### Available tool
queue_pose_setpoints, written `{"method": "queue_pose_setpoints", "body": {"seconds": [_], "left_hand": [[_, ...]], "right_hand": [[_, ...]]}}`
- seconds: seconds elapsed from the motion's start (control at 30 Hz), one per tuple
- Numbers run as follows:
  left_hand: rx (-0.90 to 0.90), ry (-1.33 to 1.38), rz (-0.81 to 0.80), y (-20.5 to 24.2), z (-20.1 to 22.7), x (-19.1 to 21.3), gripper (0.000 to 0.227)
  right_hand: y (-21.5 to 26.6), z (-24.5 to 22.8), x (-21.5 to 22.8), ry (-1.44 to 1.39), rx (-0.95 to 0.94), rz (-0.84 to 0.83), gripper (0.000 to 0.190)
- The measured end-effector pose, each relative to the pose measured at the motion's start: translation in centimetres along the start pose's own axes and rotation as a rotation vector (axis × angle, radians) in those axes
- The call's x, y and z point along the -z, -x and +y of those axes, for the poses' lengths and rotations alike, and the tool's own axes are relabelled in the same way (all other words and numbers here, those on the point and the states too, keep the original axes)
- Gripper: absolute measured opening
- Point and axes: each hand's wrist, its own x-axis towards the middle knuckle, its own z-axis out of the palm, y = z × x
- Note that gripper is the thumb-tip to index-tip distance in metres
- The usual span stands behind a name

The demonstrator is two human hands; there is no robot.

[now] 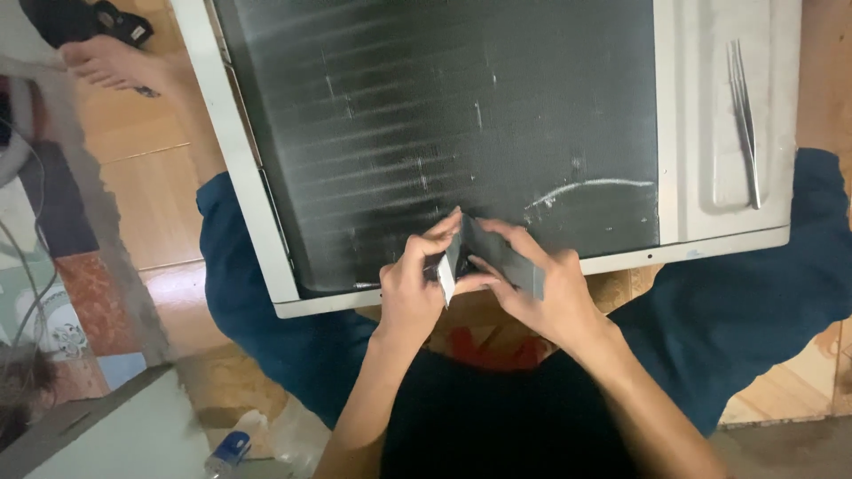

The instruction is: Using a small metal scraper and a thin wire to straighten and clean the delicate aluminum fins of an air conditioner's heat exchanger coil.

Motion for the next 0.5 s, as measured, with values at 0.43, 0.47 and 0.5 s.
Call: {"method": "queue_pose_setpoints", "body": {"seconds": [0.43, 0.47, 0.5], "left_hand": [[-0.002, -0.014, -0.143, 1.3, -1.5, 2.0, 0.052], [-0.001, -0.012, -0.142, 1.3, -1.9, 2.1, 0.052], [0.010, 0.000, -0.167, 1.5, -2.2, 2.2, 0.052]], "right_hand": [[-1.7, -1.9, 0.8, -0.014, -0.182, -0.125, 0.027], [-1.9, -2.1, 0.7, -0.012, -0.182, -0.127, 0.027], [-1.9, -2.3, 0.7, -0.004, -0.181, -0.132, 0.027]]}}
